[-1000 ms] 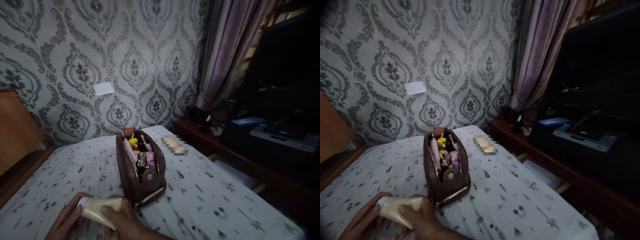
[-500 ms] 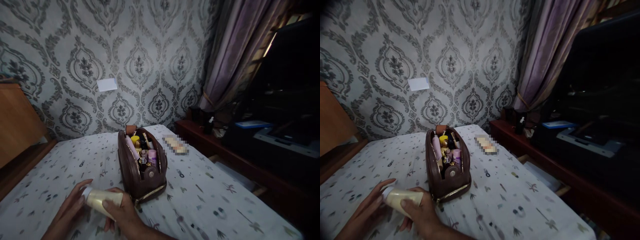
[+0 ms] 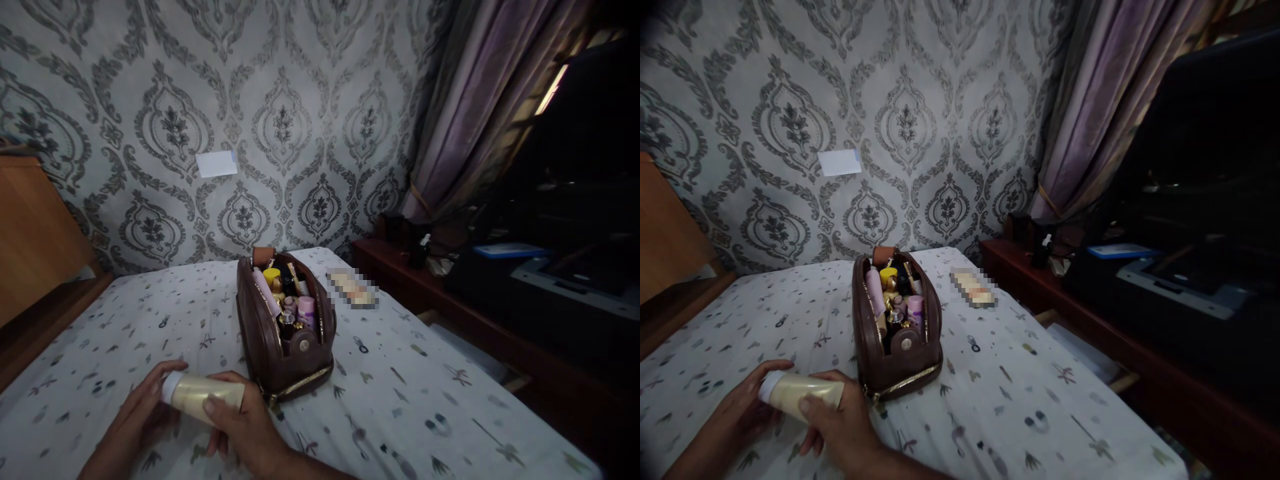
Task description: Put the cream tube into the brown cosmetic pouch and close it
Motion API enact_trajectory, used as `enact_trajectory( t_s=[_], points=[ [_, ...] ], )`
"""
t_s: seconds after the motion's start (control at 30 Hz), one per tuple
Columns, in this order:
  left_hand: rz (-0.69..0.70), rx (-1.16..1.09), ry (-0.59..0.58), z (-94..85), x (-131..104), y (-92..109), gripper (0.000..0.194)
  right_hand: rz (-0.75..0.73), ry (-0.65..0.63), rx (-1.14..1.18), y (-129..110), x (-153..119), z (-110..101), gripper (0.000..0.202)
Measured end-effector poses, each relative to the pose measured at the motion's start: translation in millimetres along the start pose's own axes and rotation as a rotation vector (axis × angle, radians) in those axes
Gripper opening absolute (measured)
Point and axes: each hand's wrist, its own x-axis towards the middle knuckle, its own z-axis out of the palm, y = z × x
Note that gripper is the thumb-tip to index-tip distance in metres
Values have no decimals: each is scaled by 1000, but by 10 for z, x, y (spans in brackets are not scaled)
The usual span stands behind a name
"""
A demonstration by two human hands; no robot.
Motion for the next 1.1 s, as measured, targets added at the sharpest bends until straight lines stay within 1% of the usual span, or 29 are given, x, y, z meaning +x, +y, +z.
enact_trajectory(
  t_s=[0.13,0.27,0.47,0.57,0.63,0.67,0.77,0.83,0.9,0.97,1.1],
  points=[
    [-52,-64,-6,53,-80,134,66,-18,4,-3,-25,9,-16,75],
    [-53,-103,19,58,-90,179,62,-27,-11,18,-8,8,-18,74],
    [-70,-139,-10,-53,-1,106,57,-3,-84,46,0,14,-15,75],
    [-77,-170,11,-76,36,69,58,0,-115,24,-13,26,-34,73],
    [-65,-193,29,-68,55,45,56,0,-108,-3,-25,25,-48,68],
    [-38,-209,62,-62,65,31,55,1,-103,-20,-32,21,-52,65],
    [-15,-206,33,-60,106,-13,54,-8,-86,-54,-46,13,-59,62],
    [32,-196,-12,-80,137,-39,51,12,-77,-57,-46,19,-58,63],
    [47,-195,-49,-104,157,-50,49,24,-74,-40,-38,31,-54,66],
    [59,-203,-59,-118,158,-42,47,44,-58,17,-30,41,-48,69],
    [47,-214,-50,-112,131,1,50,92,-52,116,-32,54,-43,81]
  ],
)
